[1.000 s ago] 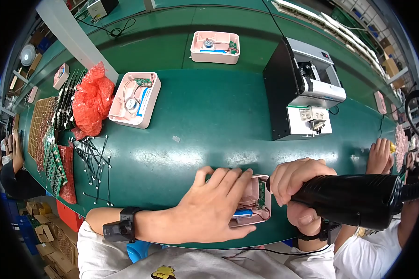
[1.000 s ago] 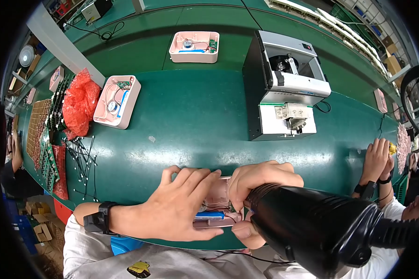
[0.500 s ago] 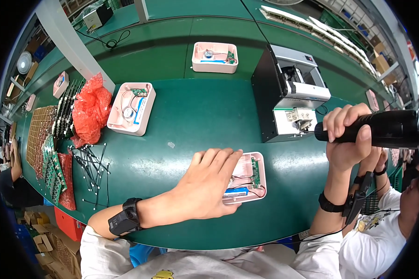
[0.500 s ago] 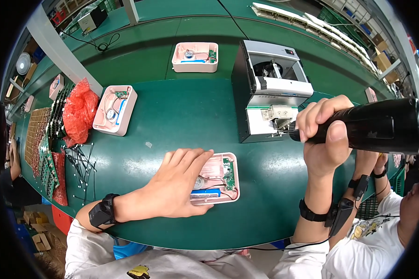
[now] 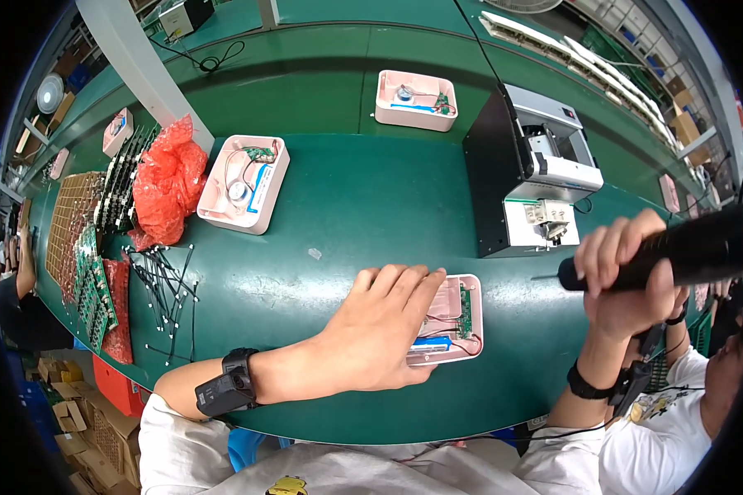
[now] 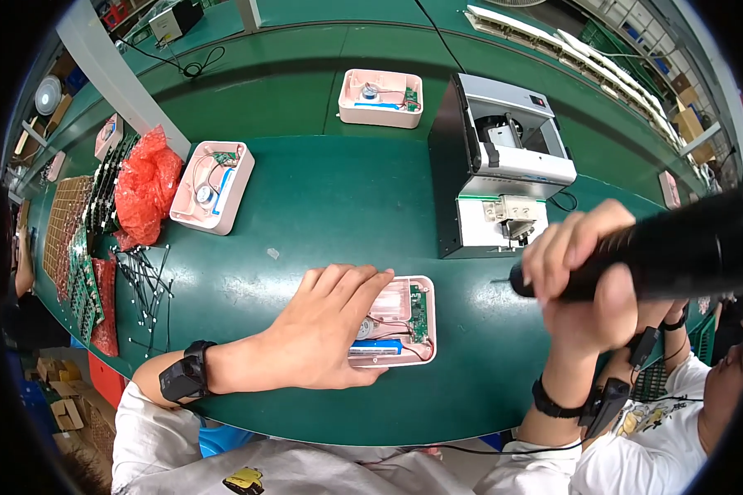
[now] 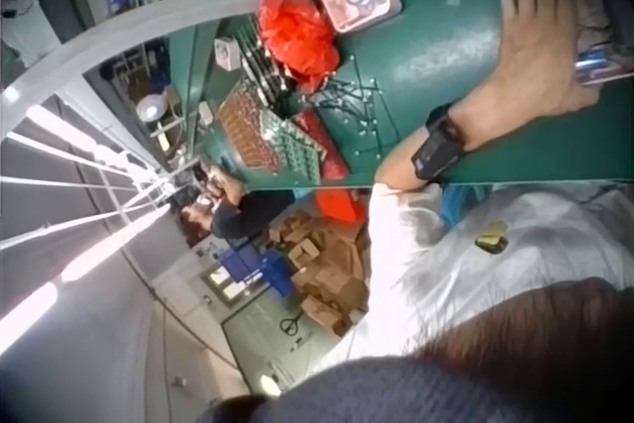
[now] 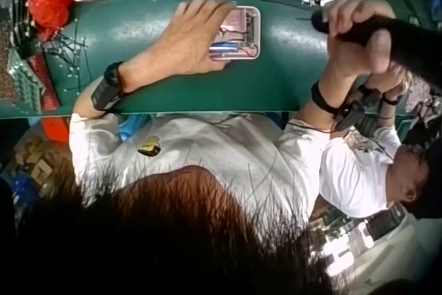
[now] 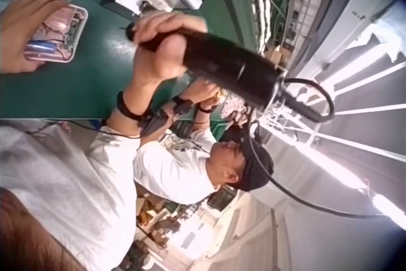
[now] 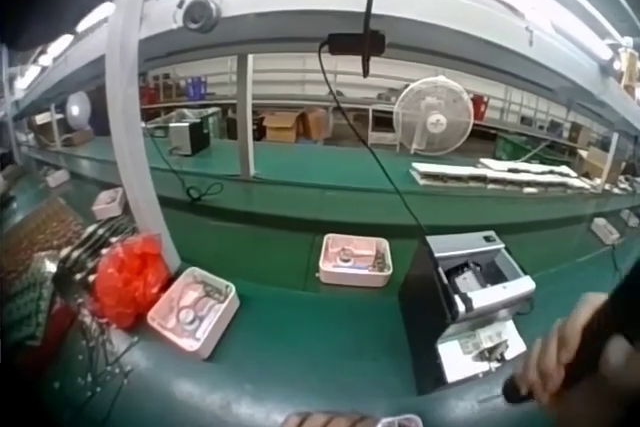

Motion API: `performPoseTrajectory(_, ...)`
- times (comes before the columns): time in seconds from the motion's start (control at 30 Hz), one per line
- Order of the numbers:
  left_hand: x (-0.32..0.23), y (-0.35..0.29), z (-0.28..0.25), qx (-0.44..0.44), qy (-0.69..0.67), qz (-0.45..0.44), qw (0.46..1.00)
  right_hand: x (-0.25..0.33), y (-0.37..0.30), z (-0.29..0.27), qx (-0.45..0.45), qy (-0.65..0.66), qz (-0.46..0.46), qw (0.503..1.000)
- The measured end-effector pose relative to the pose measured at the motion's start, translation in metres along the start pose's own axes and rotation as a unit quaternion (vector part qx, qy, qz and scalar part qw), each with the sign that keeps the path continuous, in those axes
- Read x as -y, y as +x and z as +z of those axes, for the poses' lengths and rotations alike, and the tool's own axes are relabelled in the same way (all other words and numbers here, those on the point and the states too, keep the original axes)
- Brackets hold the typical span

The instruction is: Assembling electronic components into plastic housings using an electric screwdriver.

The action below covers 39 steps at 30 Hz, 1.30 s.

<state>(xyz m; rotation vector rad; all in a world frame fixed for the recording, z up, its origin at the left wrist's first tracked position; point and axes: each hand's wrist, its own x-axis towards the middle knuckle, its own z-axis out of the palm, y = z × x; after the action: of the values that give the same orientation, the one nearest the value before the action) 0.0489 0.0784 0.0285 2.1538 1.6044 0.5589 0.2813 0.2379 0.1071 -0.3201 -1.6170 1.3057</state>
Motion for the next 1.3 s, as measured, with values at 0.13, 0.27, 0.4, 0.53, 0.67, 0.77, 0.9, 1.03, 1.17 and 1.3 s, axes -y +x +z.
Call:
performPoseTrajectory(0.13,-0.002,-0.001,0.001,-0.037,0.008,0.017,0.999,0.018,-0.037,0.046,0.049,0.090,0.029,0.994)
performPoseTrajectory(0.27,-0.002,-0.002,0.000,-0.012,-0.003,0.002,1.000,0.000,-0.055,0.048,0.101,0.161,0.069,0.979)
performPoseTrajectory(0.4,-0.001,-0.001,0.002,-0.017,-0.007,0.008,1.000,-0.010,-0.058,0.045,0.120,0.143,0.051,0.981)
performPoseTrajectory(0.53,-0.001,-0.002,0.004,-0.020,-0.008,0.005,1.000,-0.011,-0.060,0.048,0.112,0.139,0.052,0.982)
performPoseTrajectory(0.67,0.001,0.000,0.002,-0.019,-0.001,0.013,1.000,-0.015,-0.061,0.062,0.083,0.109,0.063,0.988)
performPoseTrajectory(0.77,0.001,0.000,0.005,-0.037,-0.010,0.016,0.999,-0.019,-0.060,0.066,0.067,0.076,0.043,0.994)
performPoseTrajectory(0.9,0.000,0.000,0.003,-0.047,-0.006,0.019,0.999,-0.023,-0.065,0.064,0.092,0.078,0.017,0.993)
performPoseTrajectory(1.03,0.008,0.002,-0.003,-0.042,0.020,0.016,0.999,-0.018,-0.062,0.059,0.088,0.078,0.012,0.993)
performPoseTrajectory(1.17,0.048,0.022,-0.033,-0.144,0.138,-0.038,0.979,0.012,-0.037,0.031,0.024,0.116,-0.026,0.993)
performPoseTrajectory(1.3,0.115,0.023,-0.062,-0.343,0.366,-0.233,0.833,0.021,-0.003,-0.007,-0.023,0.002,-0.106,0.994)
